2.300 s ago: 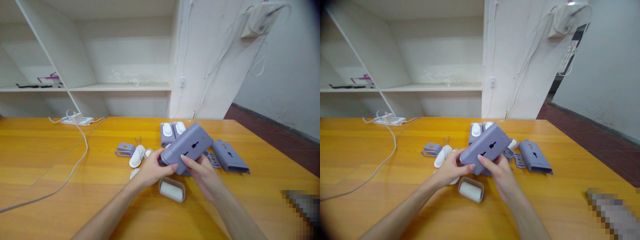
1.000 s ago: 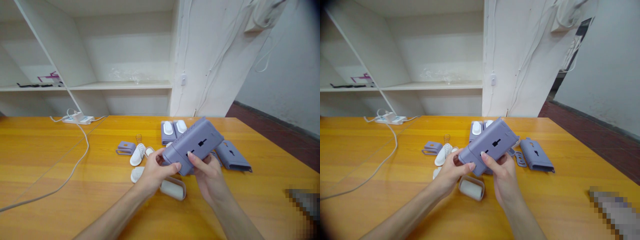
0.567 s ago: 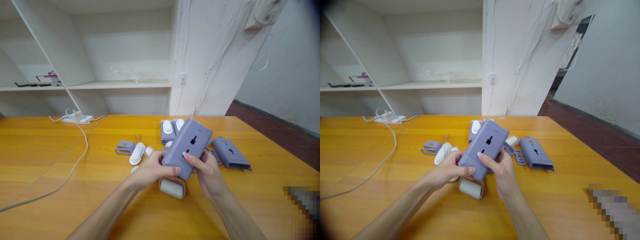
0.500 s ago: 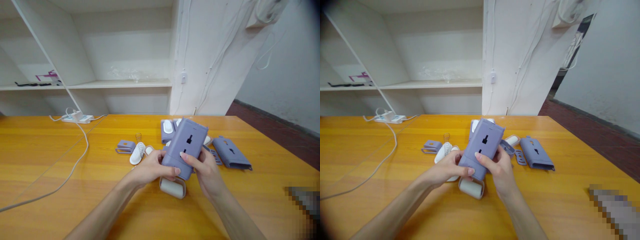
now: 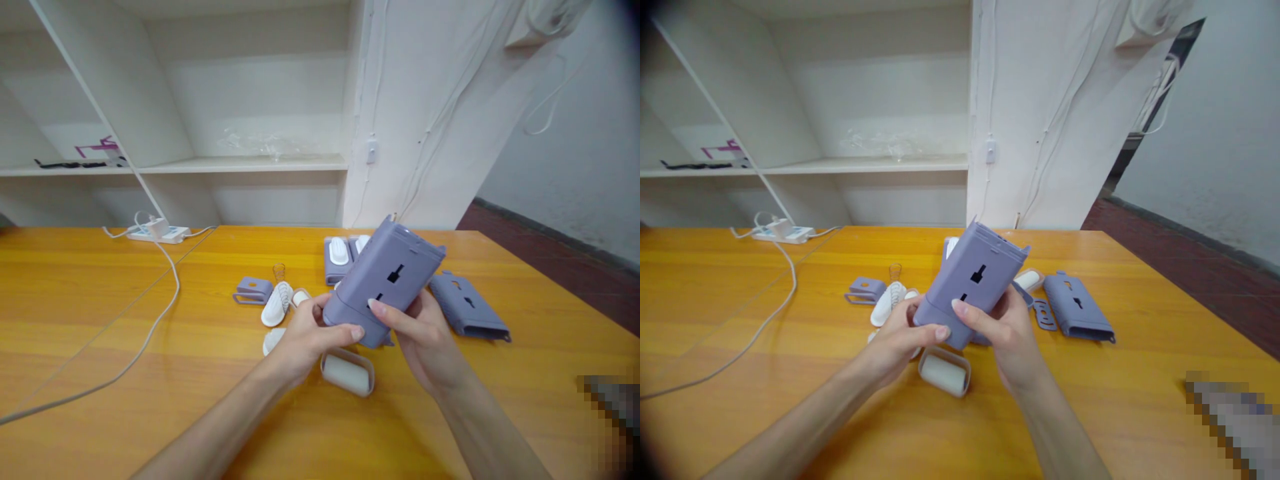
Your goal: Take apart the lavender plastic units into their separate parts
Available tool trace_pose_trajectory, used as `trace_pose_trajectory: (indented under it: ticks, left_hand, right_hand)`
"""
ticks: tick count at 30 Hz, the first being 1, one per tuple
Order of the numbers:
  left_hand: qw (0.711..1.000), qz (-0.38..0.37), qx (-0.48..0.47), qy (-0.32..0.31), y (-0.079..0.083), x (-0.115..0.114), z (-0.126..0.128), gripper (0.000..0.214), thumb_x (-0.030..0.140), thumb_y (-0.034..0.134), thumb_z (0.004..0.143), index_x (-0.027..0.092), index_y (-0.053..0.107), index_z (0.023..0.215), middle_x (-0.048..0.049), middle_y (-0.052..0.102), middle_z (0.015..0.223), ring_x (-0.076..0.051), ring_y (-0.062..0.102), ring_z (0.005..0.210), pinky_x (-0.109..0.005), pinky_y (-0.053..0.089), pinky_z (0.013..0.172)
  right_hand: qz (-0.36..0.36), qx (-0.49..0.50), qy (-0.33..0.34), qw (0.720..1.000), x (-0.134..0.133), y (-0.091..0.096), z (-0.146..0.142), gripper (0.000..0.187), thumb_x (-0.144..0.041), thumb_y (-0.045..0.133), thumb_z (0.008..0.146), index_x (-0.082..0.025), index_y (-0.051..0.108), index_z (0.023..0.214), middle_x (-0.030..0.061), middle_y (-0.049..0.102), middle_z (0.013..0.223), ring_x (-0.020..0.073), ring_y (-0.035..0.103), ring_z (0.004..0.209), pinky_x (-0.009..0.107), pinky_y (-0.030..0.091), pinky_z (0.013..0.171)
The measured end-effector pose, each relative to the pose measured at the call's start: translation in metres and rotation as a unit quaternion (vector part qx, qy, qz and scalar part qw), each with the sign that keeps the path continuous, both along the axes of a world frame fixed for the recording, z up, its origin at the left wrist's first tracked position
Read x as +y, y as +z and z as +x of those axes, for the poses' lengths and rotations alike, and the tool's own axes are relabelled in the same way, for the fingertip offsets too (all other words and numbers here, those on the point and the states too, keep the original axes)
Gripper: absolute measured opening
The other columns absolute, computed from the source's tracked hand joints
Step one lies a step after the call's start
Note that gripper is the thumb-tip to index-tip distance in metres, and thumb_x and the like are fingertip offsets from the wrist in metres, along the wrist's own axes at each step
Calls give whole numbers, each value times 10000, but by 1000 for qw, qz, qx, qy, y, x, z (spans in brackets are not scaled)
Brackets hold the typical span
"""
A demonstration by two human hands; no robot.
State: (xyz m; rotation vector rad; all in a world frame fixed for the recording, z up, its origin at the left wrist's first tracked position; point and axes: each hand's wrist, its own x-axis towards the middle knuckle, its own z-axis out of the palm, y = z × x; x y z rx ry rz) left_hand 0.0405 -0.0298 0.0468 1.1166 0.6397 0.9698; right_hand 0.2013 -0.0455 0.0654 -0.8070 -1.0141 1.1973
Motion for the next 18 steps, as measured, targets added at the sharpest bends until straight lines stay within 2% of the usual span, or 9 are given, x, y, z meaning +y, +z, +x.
trace_pose_trajectory:
  ticks: [5, 9, 13, 18]
  left_hand:
    - [995, 64, 40, 71, 0, 4, 2, 338, 319, 760, 708, 117, 672, 964, -34, 658, 835, -133, 567, 753, -233, 465, 708]
    - [995, 60, 51, 58, 4, 5, 3, 336, 327, 768, 687, 114, 669, 928, -29, 649, 818, -132, 559, 737, -237, 465, 703]
    - [996, 37, 57, 53, 3, 6, 2, 305, 326, 775, 673, 117, 670, 869, -16, 635, 778, -115, 546, 698, -222, 453, 673]
    - [999, 11, 42, 21, 1, 8, -2, 346, 331, 790, 661, 116, 678, 908, -22, 645, 781, -120, 562, 707, -230, 463, 691]
  right_hand:
    - [-26, 38, -34, 998, 5, -3, -8, 453, -282, 805, 703, -222, 630, 1116, 50, 707, 1053, 229, 639, 963, 360, 494, 870]
    - [-43, 61, -61, 995, 7, -8, -12, 439, -298, 811, 686, -205, 652, 1085, 61, 708, 1039, 251, 638, 962, 396, 488, 885]
    - [-37, 70, -73, 994, 5, -11, -14, 512, -290, 809, 688, -211, 626, 1161, 60, 704, 1055, 249, 637, 969, 400, 480, 899]
    - [-29, 52, -76, 995, 5, -12, -12, 504, -292, 807, 690, -212, 626, 1153, 52, 711, 1041, 242, 640, 947, 375, 491, 868]
